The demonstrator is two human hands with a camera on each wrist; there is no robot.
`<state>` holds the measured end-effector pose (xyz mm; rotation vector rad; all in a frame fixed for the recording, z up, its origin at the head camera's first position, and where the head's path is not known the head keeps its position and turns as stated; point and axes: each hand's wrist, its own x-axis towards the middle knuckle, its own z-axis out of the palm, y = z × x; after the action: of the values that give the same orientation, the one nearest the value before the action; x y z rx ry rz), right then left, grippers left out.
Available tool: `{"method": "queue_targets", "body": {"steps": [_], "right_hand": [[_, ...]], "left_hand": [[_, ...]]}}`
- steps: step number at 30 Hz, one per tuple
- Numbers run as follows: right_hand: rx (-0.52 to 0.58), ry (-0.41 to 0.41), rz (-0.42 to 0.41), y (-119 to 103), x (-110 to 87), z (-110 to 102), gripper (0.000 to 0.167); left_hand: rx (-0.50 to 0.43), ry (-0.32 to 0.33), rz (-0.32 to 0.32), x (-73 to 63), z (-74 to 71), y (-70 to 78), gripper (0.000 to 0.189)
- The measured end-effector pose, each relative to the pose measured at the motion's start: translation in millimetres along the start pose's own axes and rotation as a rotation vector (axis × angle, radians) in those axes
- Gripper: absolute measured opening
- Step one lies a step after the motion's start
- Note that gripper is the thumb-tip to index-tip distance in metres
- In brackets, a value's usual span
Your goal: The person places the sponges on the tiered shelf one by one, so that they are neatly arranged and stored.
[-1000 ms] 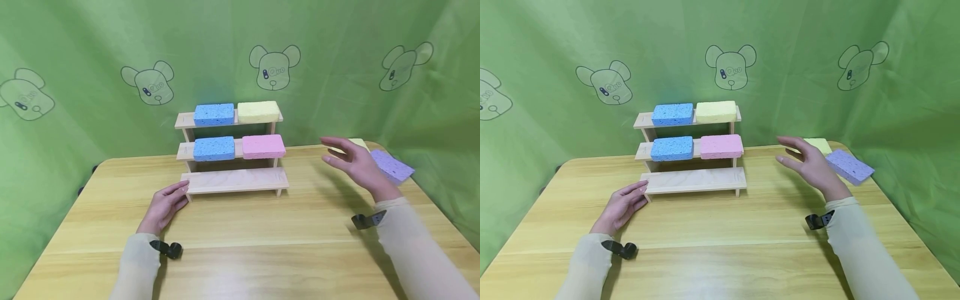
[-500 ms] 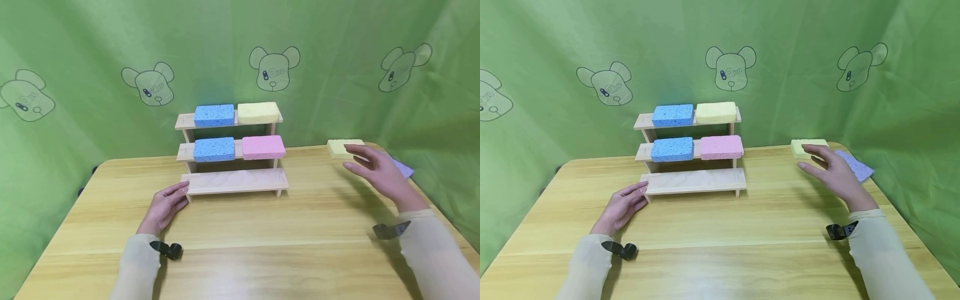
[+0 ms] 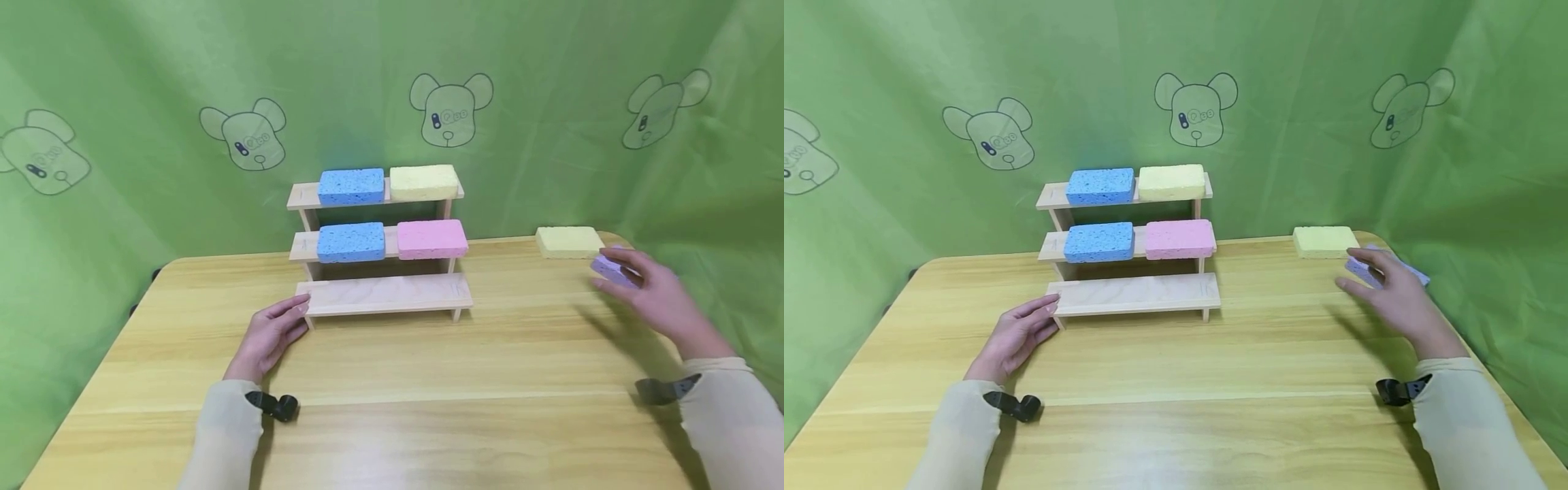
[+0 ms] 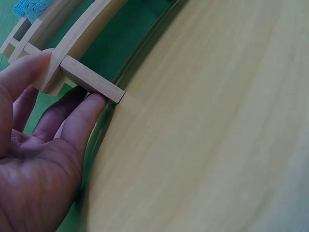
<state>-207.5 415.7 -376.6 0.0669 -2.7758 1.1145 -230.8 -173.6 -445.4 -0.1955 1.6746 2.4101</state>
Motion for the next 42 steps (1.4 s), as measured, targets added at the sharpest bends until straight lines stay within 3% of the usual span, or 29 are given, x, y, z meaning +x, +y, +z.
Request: {"method": "queue_targets", "body": {"steps": [6,17,29,42], "right_hand": [[-0.052,0.002,0.057,16,-2.7,-10,0.078],[-0.159,0.034,0.125,49,-10.7,-30,0.081],[-0.210,-0.057,0.195,73,-9.9,-40,0.094],[-0.307,-0.102,0.151,82,0.0,-40,0.088]], "left_hand": [[-0.003,0.001,-0.004,0.8,1.4,0.1,0.021],[-0.006,0.003,-0.007,0.1,0.6,0.6,0.022],[0.005,0.003,-0.003,1.2,-0.2,-1.0,0.023],[0.007,0.008,0.003,1.7,-0.6,-1.4,0.028]]}}
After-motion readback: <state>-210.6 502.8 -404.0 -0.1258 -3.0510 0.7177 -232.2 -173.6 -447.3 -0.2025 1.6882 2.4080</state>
